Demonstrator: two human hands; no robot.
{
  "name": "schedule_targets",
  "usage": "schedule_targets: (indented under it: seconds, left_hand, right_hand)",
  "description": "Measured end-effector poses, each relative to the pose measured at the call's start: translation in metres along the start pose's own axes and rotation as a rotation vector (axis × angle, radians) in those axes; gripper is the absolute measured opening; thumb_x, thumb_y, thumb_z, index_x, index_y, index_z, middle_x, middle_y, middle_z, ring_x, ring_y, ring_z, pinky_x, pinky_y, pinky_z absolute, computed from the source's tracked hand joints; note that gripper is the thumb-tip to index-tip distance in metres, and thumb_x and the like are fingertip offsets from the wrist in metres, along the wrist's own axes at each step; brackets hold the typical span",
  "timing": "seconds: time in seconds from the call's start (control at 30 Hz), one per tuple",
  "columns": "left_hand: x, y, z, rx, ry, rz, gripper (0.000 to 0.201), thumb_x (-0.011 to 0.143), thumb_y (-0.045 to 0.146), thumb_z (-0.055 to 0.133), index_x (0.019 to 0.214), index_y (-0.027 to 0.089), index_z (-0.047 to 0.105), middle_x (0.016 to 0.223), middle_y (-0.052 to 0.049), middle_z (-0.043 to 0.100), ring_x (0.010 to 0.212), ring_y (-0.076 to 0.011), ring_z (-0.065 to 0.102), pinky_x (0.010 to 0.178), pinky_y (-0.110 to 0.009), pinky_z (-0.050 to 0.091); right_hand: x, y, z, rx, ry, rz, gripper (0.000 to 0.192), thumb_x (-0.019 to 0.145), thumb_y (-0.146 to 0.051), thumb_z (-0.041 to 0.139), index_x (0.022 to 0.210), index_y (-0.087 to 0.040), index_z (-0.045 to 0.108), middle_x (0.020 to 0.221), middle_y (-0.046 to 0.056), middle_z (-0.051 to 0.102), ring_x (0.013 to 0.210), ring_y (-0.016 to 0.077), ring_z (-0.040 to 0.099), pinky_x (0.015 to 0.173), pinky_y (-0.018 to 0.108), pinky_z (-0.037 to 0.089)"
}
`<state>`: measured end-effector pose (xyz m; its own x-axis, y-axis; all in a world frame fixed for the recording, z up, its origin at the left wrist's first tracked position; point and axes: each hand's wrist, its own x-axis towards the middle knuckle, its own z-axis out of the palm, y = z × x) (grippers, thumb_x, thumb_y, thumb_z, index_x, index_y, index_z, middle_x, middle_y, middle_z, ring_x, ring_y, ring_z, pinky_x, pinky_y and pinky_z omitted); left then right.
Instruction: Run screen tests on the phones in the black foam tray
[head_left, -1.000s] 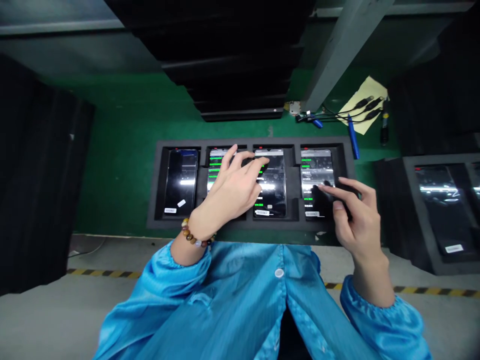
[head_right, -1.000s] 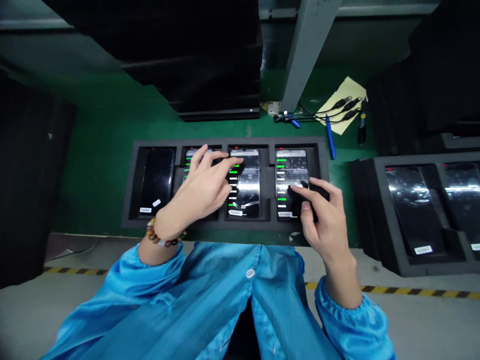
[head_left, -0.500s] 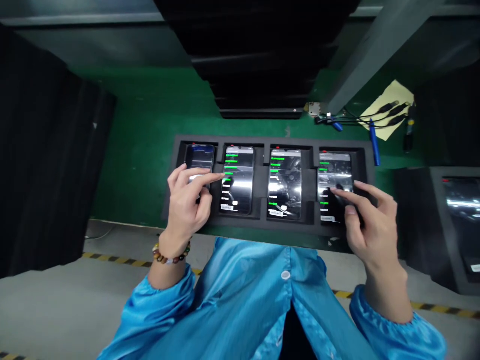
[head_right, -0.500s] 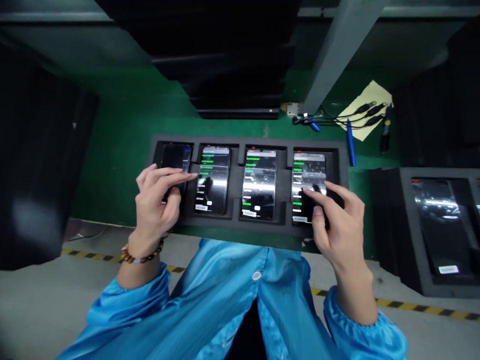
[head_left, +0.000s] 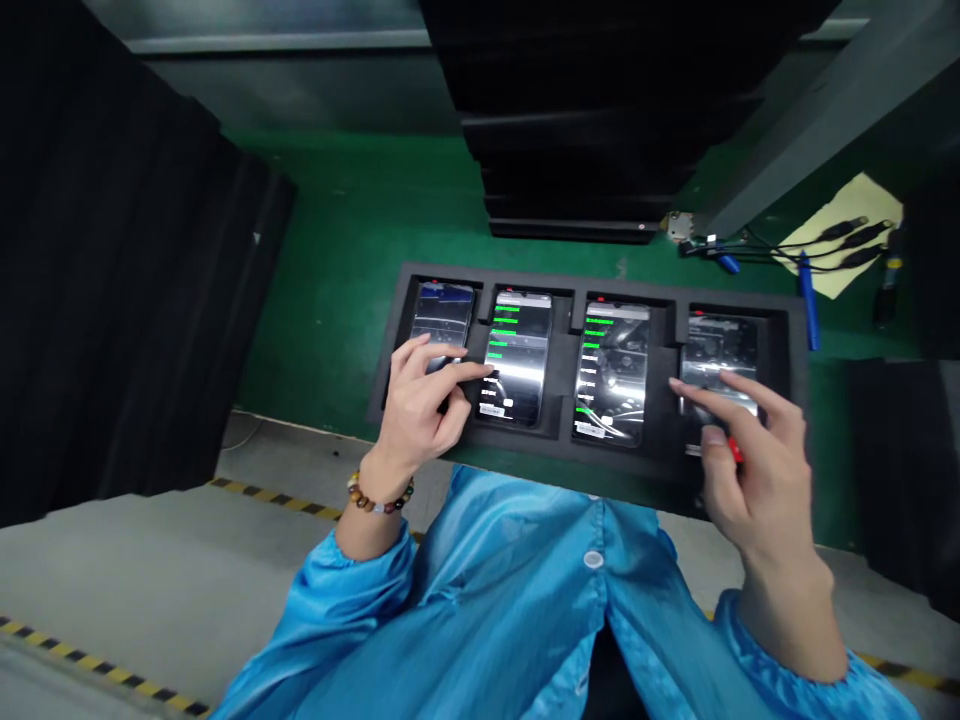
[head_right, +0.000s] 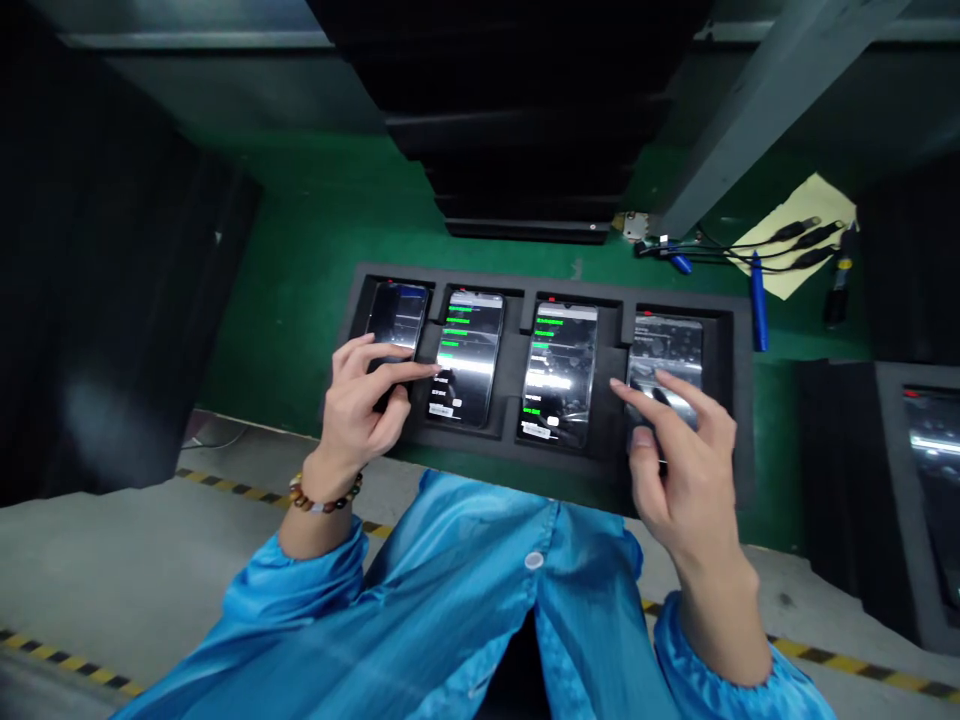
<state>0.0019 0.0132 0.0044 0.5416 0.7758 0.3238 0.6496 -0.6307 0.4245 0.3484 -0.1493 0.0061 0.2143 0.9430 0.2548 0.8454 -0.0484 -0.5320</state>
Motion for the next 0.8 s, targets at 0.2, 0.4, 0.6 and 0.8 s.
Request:
schedule_targets:
  seconds: [0.2, 0.4, 0.6, 0.8]
  left_hand:
    - [0.0, 0.0, 0.001, -0.027, -0.009, 0.099, 0.041, 0.093, 0.012, 0.052, 0.12, 0.024, 0.081, 0.112, -0.006, 0.08, 0.121, -0.0252, 0.073, 0.129, -0.054, 0.04]
    - [0.009, 0.005, 0.0, -0.003, -0.192, 0.003, 0.057, 0.094, 0.015, 0.049, 0.147, 0.021, 0.067, 0.137, -0.007, 0.076, 0.143, -0.028, 0.06, 0.137, -0.056, 0.026]
    - [0.004, 0.002, 0.0, 0.01, -0.119, -0.009, 0.052, 0.091, 0.021, 0.051, 0.136, 0.025, 0.076, 0.125, -0.008, 0.079, 0.134, -0.0289, 0.067, 0.134, -0.057, 0.032]
    - [-0.001, -0.001, 0.001, 0.017, -0.118, 0.059, 0.044, 0.089, 0.023, 0.054, 0.123, 0.027, 0.082, 0.119, -0.008, 0.08, 0.127, -0.0283, 0.07, 0.132, -0.057, 0.034]
  right_hand:
    - [0.002, 0.013, -0.008, -0.01, 0.138, 0.086, 0.042, 0.109, -0.031, 0.054, 0.144, -0.035, 0.076, 0.145, 0.012, 0.068, 0.149, 0.0412, 0.058, 0.124, 0.064, 0.049]
    - [0.004, 0.017, -0.004, 0.016, 0.162, 0.08, 0.042, 0.109, -0.03, 0.054, 0.144, -0.033, 0.077, 0.14, 0.011, 0.072, 0.148, 0.0389, 0.059, 0.124, 0.061, 0.05]
    - [0.003, 0.017, -0.001, 0.037, 0.224, 0.082, 0.041, 0.109, -0.029, 0.055, 0.144, -0.032, 0.077, 0.135, 0.011, 0.076, 0.145, 0.0381, 0.062, 0.124, 0.062, 0.051]
    - [0.003, 0.018, 0.0, 0.031, 0.255, 0.096, 0.04, 0.109, -0.03, 0.055, 0.142, -0.028, 0.078, 0.132, 0.012, 0.078, 0.144, 0.0393, 0.062, 0.123, 0.063, 0.051]
